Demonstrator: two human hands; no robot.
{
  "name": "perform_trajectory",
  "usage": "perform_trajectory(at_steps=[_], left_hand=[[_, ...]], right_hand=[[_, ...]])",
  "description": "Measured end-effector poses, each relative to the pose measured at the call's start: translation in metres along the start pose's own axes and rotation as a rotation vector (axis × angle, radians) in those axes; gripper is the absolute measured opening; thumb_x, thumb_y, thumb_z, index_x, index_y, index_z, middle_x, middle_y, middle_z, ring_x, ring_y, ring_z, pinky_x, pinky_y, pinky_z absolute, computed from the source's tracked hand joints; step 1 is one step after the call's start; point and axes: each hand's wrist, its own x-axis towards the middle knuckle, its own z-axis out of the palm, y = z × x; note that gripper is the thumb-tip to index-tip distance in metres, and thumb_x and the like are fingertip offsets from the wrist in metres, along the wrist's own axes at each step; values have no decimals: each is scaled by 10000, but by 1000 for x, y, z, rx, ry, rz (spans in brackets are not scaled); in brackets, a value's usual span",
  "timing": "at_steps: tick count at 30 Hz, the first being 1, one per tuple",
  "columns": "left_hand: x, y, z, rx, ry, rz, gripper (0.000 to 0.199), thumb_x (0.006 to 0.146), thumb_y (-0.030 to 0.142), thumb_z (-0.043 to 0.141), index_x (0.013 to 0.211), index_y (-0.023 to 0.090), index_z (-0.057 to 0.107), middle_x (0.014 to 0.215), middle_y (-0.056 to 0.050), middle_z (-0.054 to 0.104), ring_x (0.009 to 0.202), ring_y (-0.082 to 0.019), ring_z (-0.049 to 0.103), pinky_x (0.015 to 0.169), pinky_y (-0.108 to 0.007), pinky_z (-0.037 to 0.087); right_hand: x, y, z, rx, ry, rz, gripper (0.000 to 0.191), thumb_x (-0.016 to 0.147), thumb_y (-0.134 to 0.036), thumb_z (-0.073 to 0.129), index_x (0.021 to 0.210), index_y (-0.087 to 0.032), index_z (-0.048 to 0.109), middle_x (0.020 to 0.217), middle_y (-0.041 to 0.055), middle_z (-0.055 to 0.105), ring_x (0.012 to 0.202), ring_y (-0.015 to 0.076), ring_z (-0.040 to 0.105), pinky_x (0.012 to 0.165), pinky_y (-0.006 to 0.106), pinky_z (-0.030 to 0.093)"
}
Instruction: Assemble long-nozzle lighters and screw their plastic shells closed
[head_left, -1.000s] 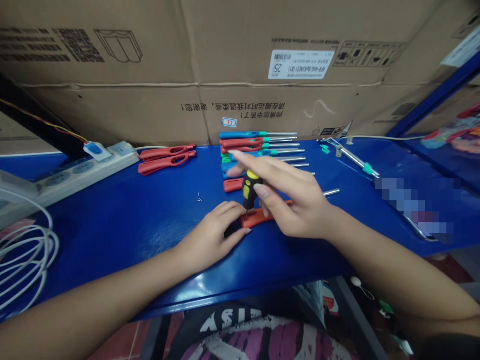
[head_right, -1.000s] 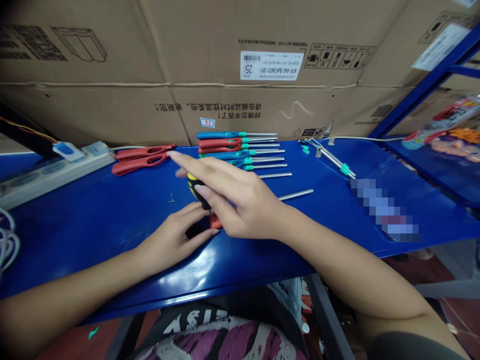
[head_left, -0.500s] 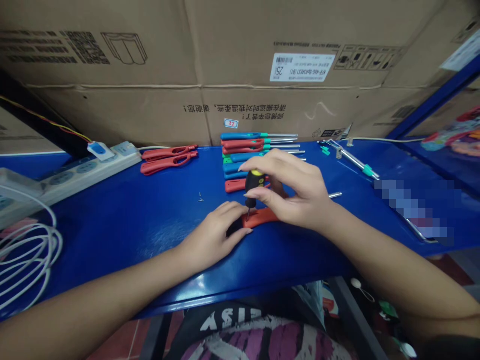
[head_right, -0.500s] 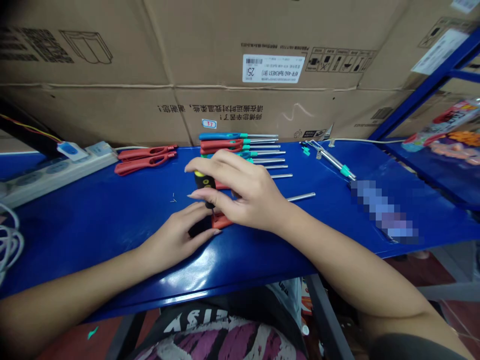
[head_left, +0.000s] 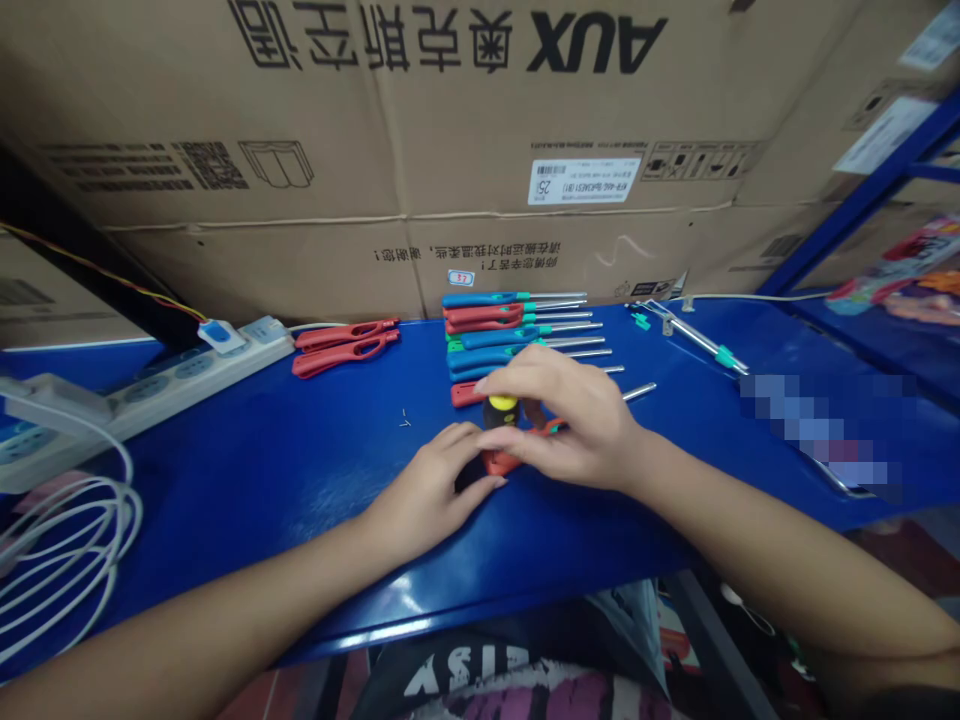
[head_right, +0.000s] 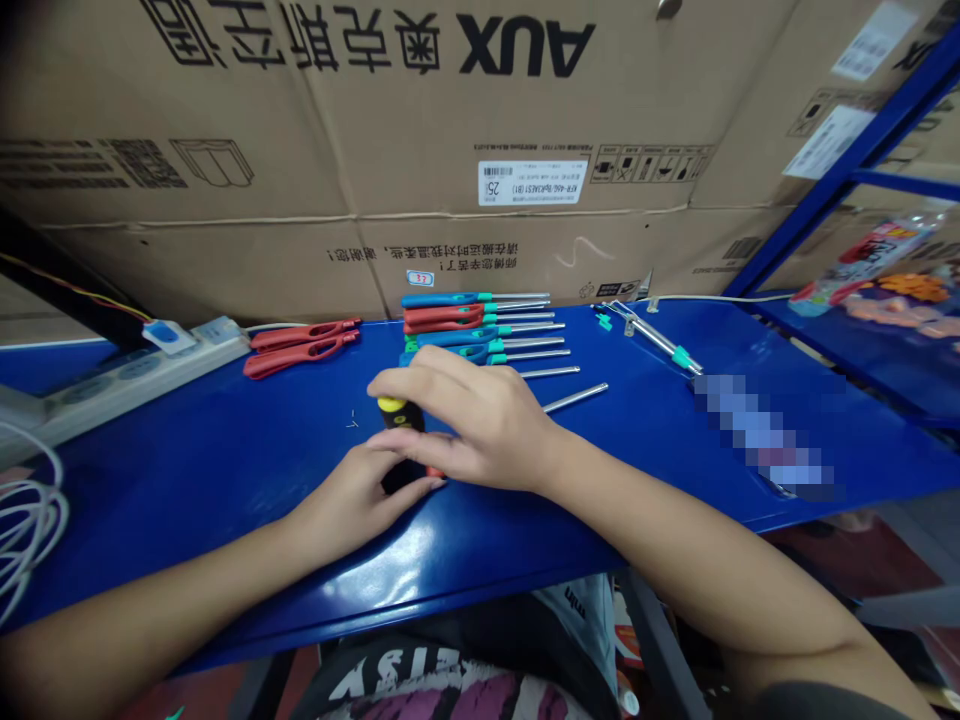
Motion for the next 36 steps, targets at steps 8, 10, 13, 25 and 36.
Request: perform_trajectory(at_steps=[8, 10, 13, 25, 36], left_hand=[[1, 4, -2, 31, -12, -14, 264, 951, 233, 660, 1209, 208, 607, 1176, -82, 674, 1107, -250, 638, 976, -422, 541], [1, 5, -2, 36, -10, -14, 293, 954, 239, 661, 1239, 215, 598, 1205, -82, 669, 1135, -249, 629, 1003, -422, 531], [0, 5, -2, 31, -19, -14, 282, 958, 244, 660, 1232, 210, 603, 1133, -70, 668, 1072, -227, 638, 970, -382, 545], [1, 4, -2, 29, -35, -12, 263, 967, 243, 644, 1225, 215, 598, 1136, -71, 659, 1091, -235, 631, 985, -400, 536], [1, 16, -13, 125, -136, -81, 417, 951, 184, 581, 1364, 183, 525, 1211, -101, 634, 1128, -244, 612, 1009, -416, 525]], right_hand=[[0, 4, -1, -52, 100, 86, 297, 918, -369, 709, 1146, -180, 692, 903, 37, 683, 718, 121, 632, 688, 250, 560], [0, 4, -7, -182, 45, 46, 351, 936, -418, 674, 1205, -192, 687, 963, 62, 689, 816, 155, 661, 715, 269, 563], [3, 5, -15, -57, -178, 102, 413, 1044, -269, 452, 1447, -216, 524, 1248, 98, 665, 1079, 174, 659, 835, 287, 570], [13, 1, -15, 60, -198, 124, 319, 1028, -197, 468, 1313, -210, 612, 1202, 78, 685, 1065, 159, 658, 901, 296, 550], [11, 20, -43, -280, 177, 296, 217, 926, -402, 672, 889, -210, 578, 701, -42, 611, 512, 87, 530, 522, 220, 413]])
